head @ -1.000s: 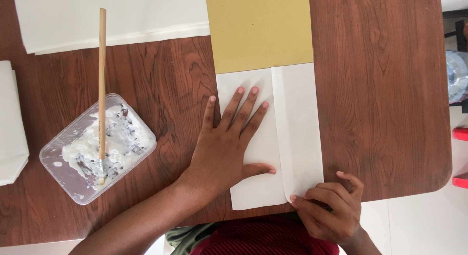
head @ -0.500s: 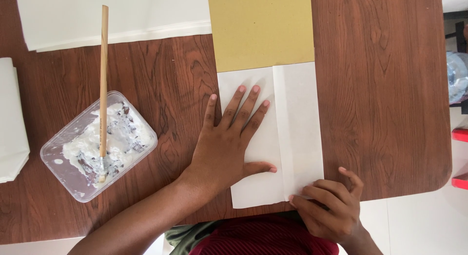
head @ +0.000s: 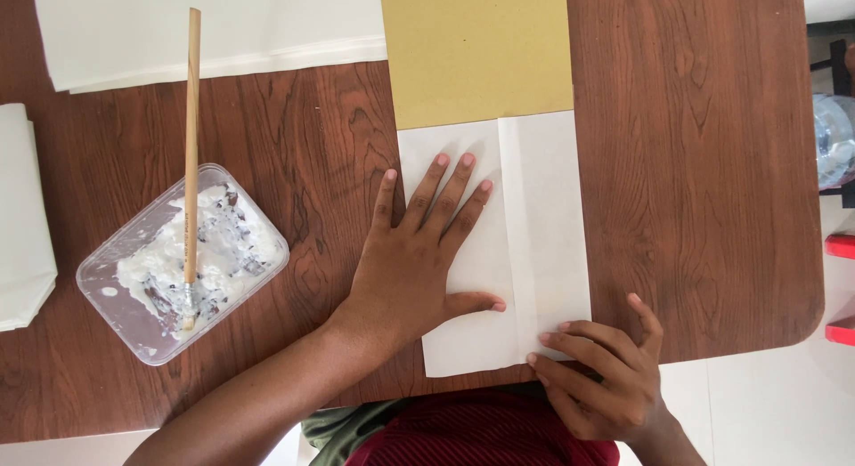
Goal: The person is manually constructing a paper bag by folding paper sheets and applying glue with a brush.
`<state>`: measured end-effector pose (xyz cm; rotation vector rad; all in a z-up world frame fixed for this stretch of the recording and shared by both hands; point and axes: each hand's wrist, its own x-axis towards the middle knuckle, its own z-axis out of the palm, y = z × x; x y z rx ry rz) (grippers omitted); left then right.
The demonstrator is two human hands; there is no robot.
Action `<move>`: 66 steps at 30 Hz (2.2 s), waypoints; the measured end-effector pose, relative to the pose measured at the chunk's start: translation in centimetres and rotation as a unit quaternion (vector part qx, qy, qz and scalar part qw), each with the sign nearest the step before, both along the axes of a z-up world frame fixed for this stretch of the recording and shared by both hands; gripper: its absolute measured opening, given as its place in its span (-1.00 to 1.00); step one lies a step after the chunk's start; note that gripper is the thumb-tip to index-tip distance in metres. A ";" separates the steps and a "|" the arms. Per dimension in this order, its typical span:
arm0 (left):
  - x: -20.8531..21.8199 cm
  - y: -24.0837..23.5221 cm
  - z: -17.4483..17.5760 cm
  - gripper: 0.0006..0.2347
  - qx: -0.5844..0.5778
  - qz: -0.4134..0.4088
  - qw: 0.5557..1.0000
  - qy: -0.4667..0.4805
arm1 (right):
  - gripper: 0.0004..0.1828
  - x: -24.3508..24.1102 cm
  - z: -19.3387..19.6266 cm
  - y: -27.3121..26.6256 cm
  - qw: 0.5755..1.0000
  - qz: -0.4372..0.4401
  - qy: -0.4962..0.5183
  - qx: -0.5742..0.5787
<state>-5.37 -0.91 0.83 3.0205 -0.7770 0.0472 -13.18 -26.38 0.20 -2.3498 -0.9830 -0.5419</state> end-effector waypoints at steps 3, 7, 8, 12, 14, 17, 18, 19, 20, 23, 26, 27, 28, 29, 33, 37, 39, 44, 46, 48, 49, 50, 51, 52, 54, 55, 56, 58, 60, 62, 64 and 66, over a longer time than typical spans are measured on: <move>0.0 0.0 0.0 0.07 0.009 0.000 1.000 0.000 | -0.85 -0.2 0.1 -0.2 1.000 0.004 0.006 0.001; 0.2 0.0 0.3 0.06 0.024 -0.005 1.000 -0.015 | -0.86 -0.2 0.9 -0.2 0.999 0.009 0.027 -0.016; 0.2 0.0 0.3 0.06 0.024 -0.005 1.000 -0.017 | -0.86 -0.2 1.3 -0.2 1.000 0.010 0.024 -0.016; 1.1 0.3 0.5 -0.15 0.000 -0.024 0.995 -0.098 | -0.88 0.2 2.5 -0.3 0.996 0.023 0.086 -0.025; 1.7 0.8 0.5 -0.24 -0.019 -0.035 0.992 -0.119 | -0.87 0.4 2.9 -0.8 0.994 0.031 0.099 -0.023; 2.9 1.5 0.3 -0.50 -0.083 -0.061 0.986 -0.129 | -0.81 1.3 2.8 -2.0 0.987 0.025 0.155 0.028; 3.3 1.8 0.3 -0.53 -0.117 -0.074 0.984 -0.110 | -0.75 1.8 2.7 -2.4 0.987 0.004 0.157 0.013; 3.6 2.0 0.3 -0.56 -0.151 -0.086 0.981 -0.090 | -0.68 2.4 2.7 -2.8 0.987 -0.016 0.161 -0.003; 3.9 2.2 0.1 -0.56 -0.150 -0.083 0.981 -0.093 | -0.68 3.2 2.9 -2.7 0.987 -0.014 0.158 -0.003; 4.6 2.5 -0.4 -0.52 -0.182 -0.106 0.973 -0.093 | -0.57 5.5 3.2 -2.6 0.986 -0.026 0.147 -0.077; 4.8 2.6 -0.4 -0.44 -0.191 -0.093 0.974 -0.076 | -0.46 7.8 3.2 -2.5 0.978 -0.006 0.191 -0.088; 4.9 2.6 -0.4 -0.42 -0.185 -0.090 0.977 -0.062 | -0.42 8.6 3.3 -2.5 0.971 0.003 0.214 -0.102; 4.9 2.6 -0.3 -0.41 -0.178 -0.087 0.979 -0.049 | -0.39 9.4 3.3 -2.4 0.964 0.013 0.238 -0.116; 4.9 2.6 -0.4 -0.41 -0.178 -0.086 0.979 -0.051 | -0.39 10.0 3.4 -2.3 0.965 0.013 0.236 -0.115; 5.1 2.6 -0.4 -0.40 -0.173 -0.085 0.980 -0.051 | -0.38 12.1 3.4 -1.6 0.961 0.032 0.241 -0.130; 5.4 2.7 -0.3 -0.39 -0.186 -0.093 0.977 -0.045 | -0.40 13.1 3.5 -0.7 0.964 0.043 0.205 -0.166; 5.4 2.6 -0.3 -0.39 -0.183 -0.091 0.978 -0.046 | -0.39 13.5 3.3 -0.5 0.965 0.044 0.186 -0.181; 5.3 2.2 -0.5 -0.43 -0.170 -0.087 0.980 -0.060 | -0.41 14.1 2.9 0.6 0.967 0.042 0.127 -0.217; 5.2 1.9 -0.6 -0.41 -0.146 -0.078 0.983 -0.083 | -0.42 14.3 2.8 1.2 0.968 0.045 0.106 -0.224; 5.4 1.6 -0.6 -0.41 -0.145 -0.077 0.982 -0.091 | -0.41 14.6 3.0 1.6 0.968 0.046 0.104 -0.223; 5.5 1.4 -0.6 -0.41 -0.146 -0.076 0.981 -0.098 | -0.40 14.6 3.1 1.8 0.968 0.047 0.102 -0.223; 5.5 1.3 -0.5 -0.41 -0.145 -0.076 0.982 -0.098 | -0.40 14.6 3.0 2.0 0.968 0.046 0.102 -0.223; 5.6 1.2 -0.5 -0.44 -0.147 -0.072 0.981 -0.101 | -0.41 14.7 3.0 2.1 0.971 0.041 0.119 -0.204; 5.7 1.1 -0.5 -0.46 -0.149 -0.067 0.981 -0.103 | -0.42 14.7 2.9 2.3 0.972 0.036 0.137 -0.186; 5.7 0.9 -0.4 -0.47 -0.135 -0.062 0.981 -0.122 | -0.41 14.8 2.7 2.5 0.973 0.035 0.140 -0.182; 5.7 0.7 -0.4 -0.47 -0.122 -0.056 0.981 -0.138 | -0.40 14.7 2.6 2.6 0.973 0.032 0.145 -0.178; 5.7 0.6 -0.5 -0.47 -0.121 -0.055 0.981 -0.139 | -0.40 14.7 2.6 2.7 0.973 0.034 0.145 -0.178; 5.7 0.4 -0.8 -0.48 -0.099 -0.042 0.980 -0.164 | -0.34 14.6 2.7 3.0 0.973 0.038 0.147 -0.175; 5.8 0.2 -0.8 -0.48 -0.090 -0.037 0.981 -0.168 | -0.31 14.4 2.6 2.9 0.972 0.041 0.152 -0.174; 5.9 0.2 -0.7 -0.49 -0.081 -0.031 0.981 -0.173 | -0.28 14.3 2.5 2.8 0.972 0.045 0.155 -0.173; 5.9 0.2 -0.6 -0.48 -0.075 -0.034 0.978 -0.192 | -0.28 14.1 2.3 2.6 0.973 0.042 0.157 -0.164; 5.9 0.1 -0.8 -0.49 -0.078 -0.032 0.978 -0.190 | -0.25 13.9 2.4 2.6 0.973 0.039 0.147 -0.174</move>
